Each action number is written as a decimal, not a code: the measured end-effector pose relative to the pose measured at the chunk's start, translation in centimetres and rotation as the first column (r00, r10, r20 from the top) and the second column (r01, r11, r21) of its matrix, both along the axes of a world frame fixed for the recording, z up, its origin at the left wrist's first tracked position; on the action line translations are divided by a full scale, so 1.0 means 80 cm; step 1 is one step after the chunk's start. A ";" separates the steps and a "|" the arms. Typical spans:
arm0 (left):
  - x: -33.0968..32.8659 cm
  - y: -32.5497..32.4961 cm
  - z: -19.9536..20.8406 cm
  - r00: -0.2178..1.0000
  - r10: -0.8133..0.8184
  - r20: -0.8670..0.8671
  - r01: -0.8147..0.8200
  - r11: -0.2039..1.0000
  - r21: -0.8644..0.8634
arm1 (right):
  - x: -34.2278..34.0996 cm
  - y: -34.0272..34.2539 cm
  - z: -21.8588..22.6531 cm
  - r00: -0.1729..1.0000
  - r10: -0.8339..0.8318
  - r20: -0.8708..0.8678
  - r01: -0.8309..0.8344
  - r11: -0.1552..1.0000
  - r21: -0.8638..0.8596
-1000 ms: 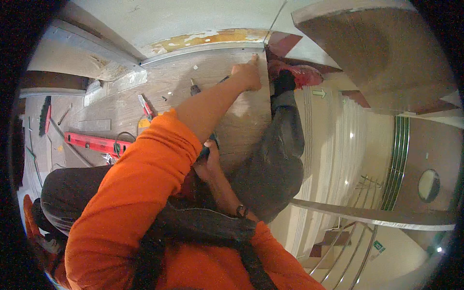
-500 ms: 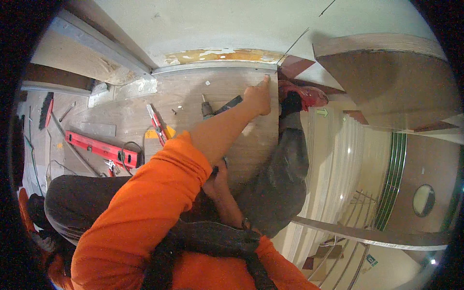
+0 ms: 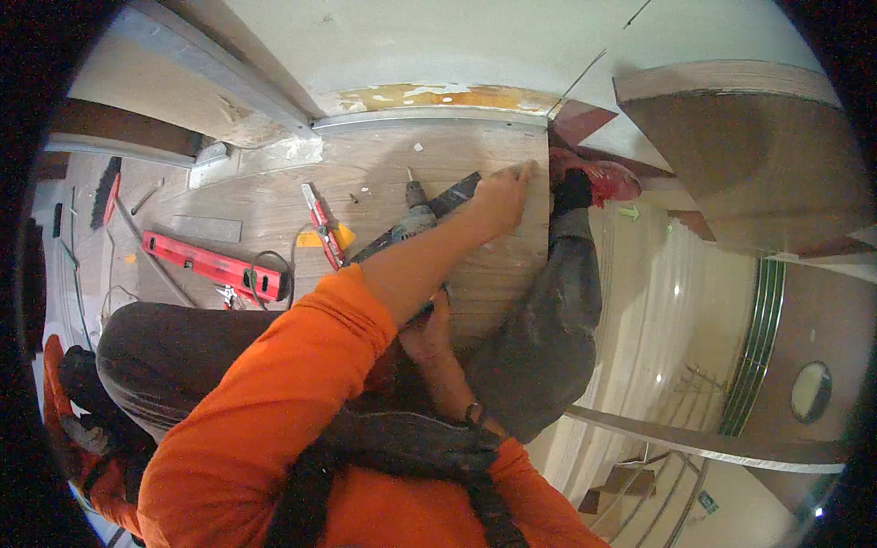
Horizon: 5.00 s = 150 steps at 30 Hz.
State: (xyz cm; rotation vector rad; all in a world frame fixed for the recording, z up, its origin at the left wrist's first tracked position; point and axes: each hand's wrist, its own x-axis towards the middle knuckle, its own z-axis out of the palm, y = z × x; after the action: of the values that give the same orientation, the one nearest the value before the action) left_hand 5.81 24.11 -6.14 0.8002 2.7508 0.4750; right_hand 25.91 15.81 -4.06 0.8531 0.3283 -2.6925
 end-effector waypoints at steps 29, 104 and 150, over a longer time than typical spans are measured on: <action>0.047 -0.016 -0.021 0.983 0.109 -0.145 -0.061 0.952 0.301 | 0.002 0.004 0.006 0.999 -0.028 -0.032 0.023 0.990 -0.137; 0.031 -0.111 0.022 0.992 -0.097 0.086 0.100 0.995 -0.028 | -0.010 0.003 0.019 0.989 -0.062 0.130 0.076 0.992 -0.101; 0.036 -0.106 0.027 0.994 -0.097 0.043 0.097 0.995 0.001 | -0.009 0.002 0.006 0.993 -0.074 0.090 0.083 0.992 -0.098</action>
State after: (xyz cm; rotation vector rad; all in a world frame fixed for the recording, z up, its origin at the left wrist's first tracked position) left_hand 8.67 15.65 -4.00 0.9075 2.6587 0.4661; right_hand 25.15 15.97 -3.60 0.9668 0.1400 -2.7072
